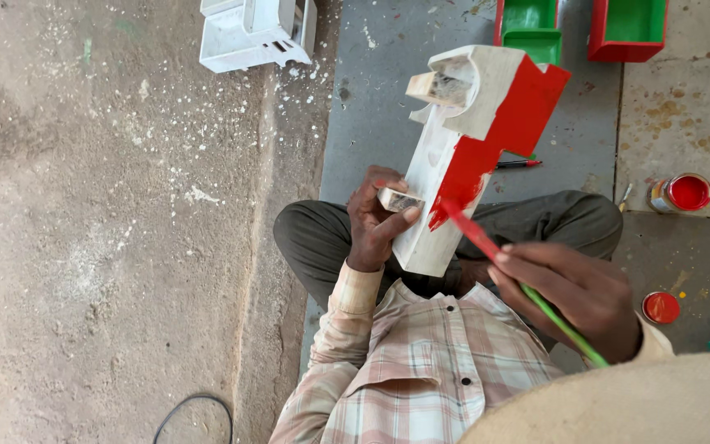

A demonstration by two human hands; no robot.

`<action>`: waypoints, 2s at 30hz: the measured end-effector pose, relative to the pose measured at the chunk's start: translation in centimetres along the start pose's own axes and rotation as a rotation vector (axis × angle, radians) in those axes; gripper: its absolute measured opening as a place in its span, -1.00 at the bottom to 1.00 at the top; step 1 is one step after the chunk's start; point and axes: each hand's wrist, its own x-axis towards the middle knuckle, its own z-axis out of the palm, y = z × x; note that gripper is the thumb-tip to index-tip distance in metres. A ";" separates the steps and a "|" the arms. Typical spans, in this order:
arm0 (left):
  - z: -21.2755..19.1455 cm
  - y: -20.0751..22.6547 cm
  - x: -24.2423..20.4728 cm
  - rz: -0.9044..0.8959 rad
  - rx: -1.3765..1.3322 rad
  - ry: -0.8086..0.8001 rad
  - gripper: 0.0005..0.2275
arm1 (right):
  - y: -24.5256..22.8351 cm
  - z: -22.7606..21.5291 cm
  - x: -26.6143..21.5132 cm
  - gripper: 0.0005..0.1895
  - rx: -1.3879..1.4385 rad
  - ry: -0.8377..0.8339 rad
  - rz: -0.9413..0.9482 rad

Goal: The person paints the exterior of a small wooden box red using a paintbrush. They hold the box in one hand and apply red paint to the sides, dipping the brush into a paint can as needed. The interior of the box is already painted green.

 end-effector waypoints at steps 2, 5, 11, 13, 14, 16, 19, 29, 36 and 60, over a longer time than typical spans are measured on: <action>0.1 -0.2 0.1 -0.014 -0.058 0.009 -0.74 | -0.2 -0.4 -1.0 -0.73 0.076 0.031 0.068; 0.3 -0.6 -0.1 -0.038 -0.174 0.047 -0.78 | 0.5 -0.4 -3.2 -0.76 0.036 0.235 0.126; 1.2 -2.3 0.1 -0.118 -0.476 0.130 -0.78 | 6.4 4.6 -7.8 -0.55 0.014 0.432 -0.146; 1.5 -2.8 0.0 -0.135 -0.579 0.142 -0.77 | 7.0 6.4 -9.4 -0.55 0.067 0.463 -0.097; 1.8 -3.1 0.0 -0.143 -0.620 0.162 -0.77 | 6.9 7.2 -9.9 -0.54 0.095 0.477 -0.074; 2.2 -3.7 0.1 -0.159 -0.701 0.204 -0.76 | 6.3 8.2 -10.3 -0.74 0.349 0.350 0.149; 2.7 -4.3 0.2 -0.154 -0.719 0.228 -0.79 | 5.4 9.3 -8.9 -0.75 0.209 0.362 0.026; 4.7 -3.9 -0.3 -0.201 -0.831 0.225 -0.81 | 3.2 12.2 -3.0 -0.21 -0.312 0.500 -0.124; 5.6 -3.8 -0.3 -0.213 -0.851 0.235 -0.84 | 3.6 14.0 -2.7 -0.22 -0.355 0.541 -0.074; 8.0 -3.1 0.9 -0.252 -0.454 0.006 -0.68 | 3.5 12.7 0.0 -0.42 -0.283 0.837 -0.001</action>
